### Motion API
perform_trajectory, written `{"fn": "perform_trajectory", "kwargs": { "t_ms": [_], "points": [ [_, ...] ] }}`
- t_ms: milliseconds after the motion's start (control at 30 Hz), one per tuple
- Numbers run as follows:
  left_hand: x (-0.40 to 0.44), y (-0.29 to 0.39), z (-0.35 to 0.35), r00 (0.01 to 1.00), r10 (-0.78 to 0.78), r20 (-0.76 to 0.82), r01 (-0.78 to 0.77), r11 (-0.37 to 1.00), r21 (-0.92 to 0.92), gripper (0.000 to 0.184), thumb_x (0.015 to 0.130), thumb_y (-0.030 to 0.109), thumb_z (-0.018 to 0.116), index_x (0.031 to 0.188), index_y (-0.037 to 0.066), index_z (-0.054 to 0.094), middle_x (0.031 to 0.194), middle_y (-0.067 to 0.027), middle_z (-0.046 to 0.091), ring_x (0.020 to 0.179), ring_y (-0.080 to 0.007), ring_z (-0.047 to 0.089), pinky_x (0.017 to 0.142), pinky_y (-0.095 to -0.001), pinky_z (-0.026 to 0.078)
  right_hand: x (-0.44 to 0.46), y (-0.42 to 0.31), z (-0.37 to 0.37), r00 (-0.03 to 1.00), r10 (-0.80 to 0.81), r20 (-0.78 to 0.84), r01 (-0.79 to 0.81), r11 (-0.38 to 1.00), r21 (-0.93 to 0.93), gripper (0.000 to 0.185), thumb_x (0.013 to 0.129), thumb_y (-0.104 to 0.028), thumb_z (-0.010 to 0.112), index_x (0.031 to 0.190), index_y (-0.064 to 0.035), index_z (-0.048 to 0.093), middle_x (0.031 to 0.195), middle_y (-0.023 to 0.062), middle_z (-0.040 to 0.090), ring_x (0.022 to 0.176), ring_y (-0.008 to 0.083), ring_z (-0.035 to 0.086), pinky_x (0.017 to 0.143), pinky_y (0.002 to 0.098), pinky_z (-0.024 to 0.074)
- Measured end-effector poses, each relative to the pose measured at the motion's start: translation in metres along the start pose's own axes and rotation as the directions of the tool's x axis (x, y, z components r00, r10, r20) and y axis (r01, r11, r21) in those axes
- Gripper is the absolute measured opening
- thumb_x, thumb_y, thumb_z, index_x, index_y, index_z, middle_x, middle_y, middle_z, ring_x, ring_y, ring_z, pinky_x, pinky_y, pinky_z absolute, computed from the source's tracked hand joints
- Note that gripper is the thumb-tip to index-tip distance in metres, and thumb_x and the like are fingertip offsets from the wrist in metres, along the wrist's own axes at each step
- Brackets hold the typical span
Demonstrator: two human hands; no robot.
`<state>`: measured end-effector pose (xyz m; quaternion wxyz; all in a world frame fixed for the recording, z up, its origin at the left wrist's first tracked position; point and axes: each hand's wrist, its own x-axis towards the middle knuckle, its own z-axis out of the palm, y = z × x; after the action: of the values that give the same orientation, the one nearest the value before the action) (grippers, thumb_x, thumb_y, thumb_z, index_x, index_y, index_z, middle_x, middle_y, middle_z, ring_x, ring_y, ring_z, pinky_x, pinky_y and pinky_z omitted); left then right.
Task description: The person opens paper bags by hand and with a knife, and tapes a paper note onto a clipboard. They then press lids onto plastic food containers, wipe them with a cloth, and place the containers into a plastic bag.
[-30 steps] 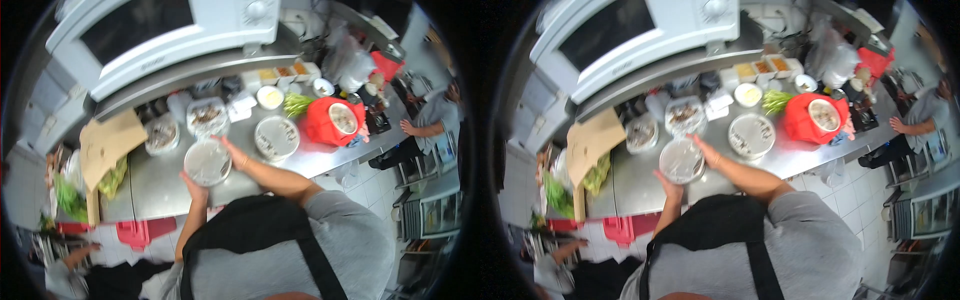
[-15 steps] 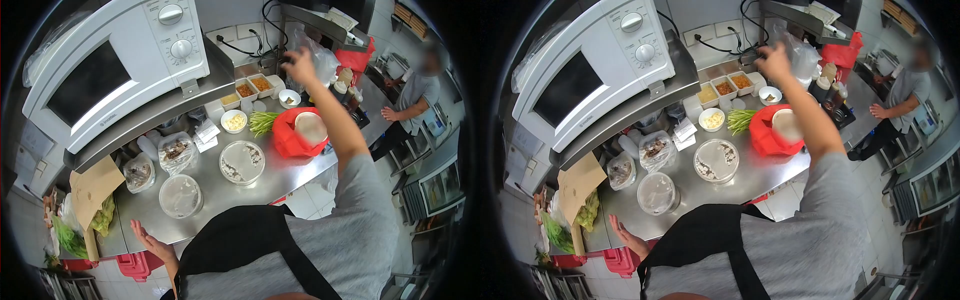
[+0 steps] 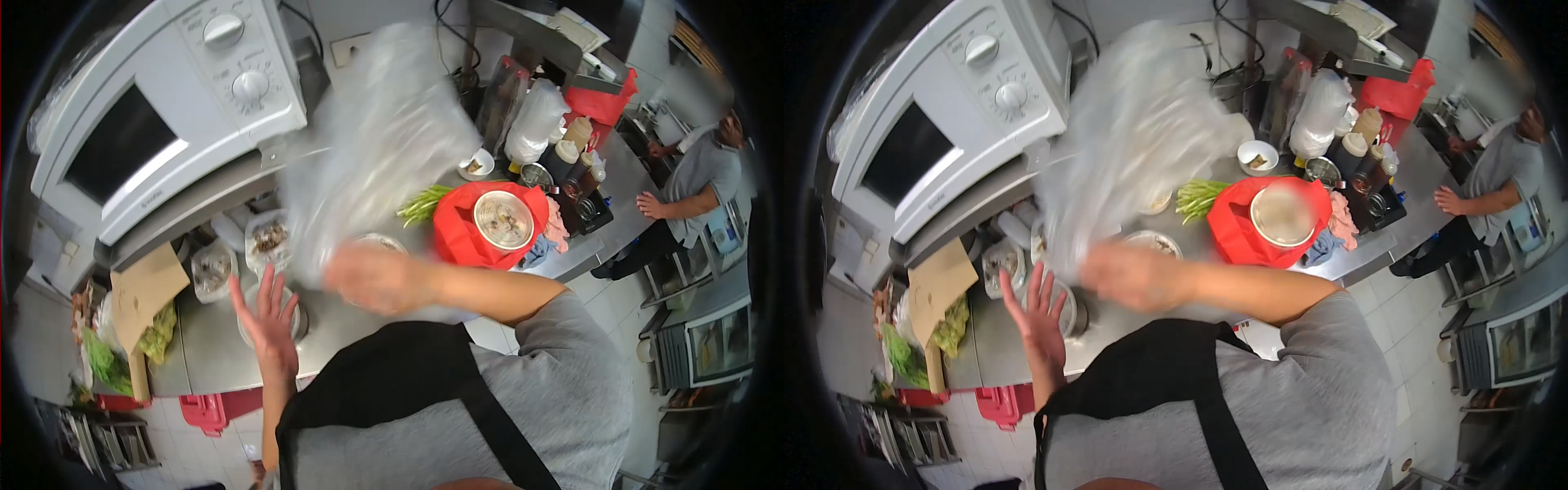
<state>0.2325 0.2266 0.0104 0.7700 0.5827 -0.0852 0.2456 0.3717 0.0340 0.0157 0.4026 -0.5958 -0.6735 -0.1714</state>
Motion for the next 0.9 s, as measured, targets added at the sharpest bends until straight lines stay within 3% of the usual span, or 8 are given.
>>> {"fn": "perform_trajectory", "kwargs": {
  "t_ms": [67,167,233,333,500,700,800,900],
  "points": [
    [0.01,-0.008,0.02,0.993,0.037,-0.115,-0.036,0.999,0.008,0.081,0.079,0.02,0.07,0.141,0.008,0.02,0.131,-0.0154,0.042,0.123,-0.0254,0.041,0.1,-0.0388,0.035,-0.019,-0.016,0.047,0.957,-0.105,0.27,0.044,0.974,0.223,0.022,0.079,-0.008,0.059,0.101,-0.0042,0.062,0.111,0.0123,0.058,0.098,0.0274,0.058,0.087,0.0367,0.0459],
    [0.005,-0.01,-0.002,0.934,-0.187,-0.304,0.225,0.97,0.093,0.067,0.076,-0.003,0.065,0.135,0.007,0.033,0.121,-0.009,0.048,0.109,-0.0187,0.05,0.093,-0.0343,0.041,-0.008,-0.041,0.033,0.512,0.426,0.746,-0.85,0.377,0.368,0.015,0.074,-0.004,0.059,0.089,-0.0044,0.062,0.102,0.0119,0.061,0.088,0.0269,0.061,0.077,0.0352,0.0497],
    [-0.003,-0.001,-0.023,0.959,-0.106,-0.265,0.104,0.994,-0.02,0.061,0.076,-0.007,0.062,0.131,0.006,0.038,0.116,-0.0069,0.05,0.101,-0.0157,0.052,0.088,-0.0314,0.044,-0.027,-0.024,0.028,0.994,0.077,-0.076,-0.058,0.971,0.232,0.014,0.073,0.0,0.057,0.084,-0.0053,0.063,0.098,0.0122,0.063,0.082,0.0231,0.062,0.067,0.0338,0.0505],
    [-0.025,0.017,-0.051,0.946,-0.101,-0.307,0.093,0.995,-0.041,0.063,0.073,-0.005,0.067,0.13,0.004,0.039,0.109,-0.0056,0.054,0.094,-0.0144,0.055,0.081,-0.0297,0.048,-0.031,-0.002,0.0,0.693,0.58,-0.429,-0.252,0.752,0.609,0.021,0.083,-0.003,0.054,0.104,-0.0026,0.054,0.101,0.0113,0.058,0.083,0.0186,0.058,0.075,0.0298,0.048],
    [-0.055,0.026,-0.087,0.946,-0.275,-0.173,0.287,0.957,0.048,0.069,0.066,-0.001,0.074,0.127,0.004,0.043,0.112,-0.0053,0.055,0.092,-0.0132,0.056,0.079,-0.0291,0.049,-0.018,0.01,0.016,0.64,0.724,0.257,-0.388,0.016,0.921,0.062,0.086,-0.024,0.061,0.138,-0.0044,0.032,0.121,0.0157,0.053,0.105,0.0201,0.055,0.085,0.0314,0.0448],
    [-0.078,0.026,-0.132,0.949,-0.306,-0.076,0.316,0.919,0.235,0.075,0.062,0.007,0.079,0.128,0.006,0.043,0.116,-0.0037,0.053,0.097,-0.0148,0.054,0.083,-0.0294,0.046,0.017,0.002,0.082,0.508,0.598,0.62,-0.701,-0.132,0.701,0.025,0.075,-0.007,0.07,0.098,-0.0061,0.059,0.109,0.0112,0.056,0.1,0.0151,0.053,0.079,0.0283,0.044],
    [-0.062,0.069,-0.134,0.984,-0.004,-0.179,0.113,0.791,0.601,0.097,0.057,0.03,0.084,0.137,0.009,0.033,0.127,-0.0057,0.043,0.107,-0.0146,0.047,0.084,-0.028,0.042,0.052,-0.015,0.072,0.81,0.562,-0.165,-0.446,0.774,0.449,0.015,0.067,-0.003,0.072,0.075,-0.0065,0.06,0.099,0.0086,0.058,0.088,0.0177,0.054,0.069,0.0298,0.0441],
    [-0.066,0.114,-0.112,0.874,0.139,-0.466,0.107,0.88,0.464,0.102,0.058,0.038,0.08,0.141,0.01,0.027,0.122,-0.0093,0.044,0.095,-0.0145,0.049,0.075,-0.0277,0.043,0.073,-0.037,0.055,0.912,-0.049,-0.408,0.005,0.994,-0.109,0.021,0.057,-0.007,0.075,0.07,-0.0125,0.059,0.096,0.006,0.056,0.088,0.0239,0.052,0.072,0.0393,0.0415]
  ]
}}
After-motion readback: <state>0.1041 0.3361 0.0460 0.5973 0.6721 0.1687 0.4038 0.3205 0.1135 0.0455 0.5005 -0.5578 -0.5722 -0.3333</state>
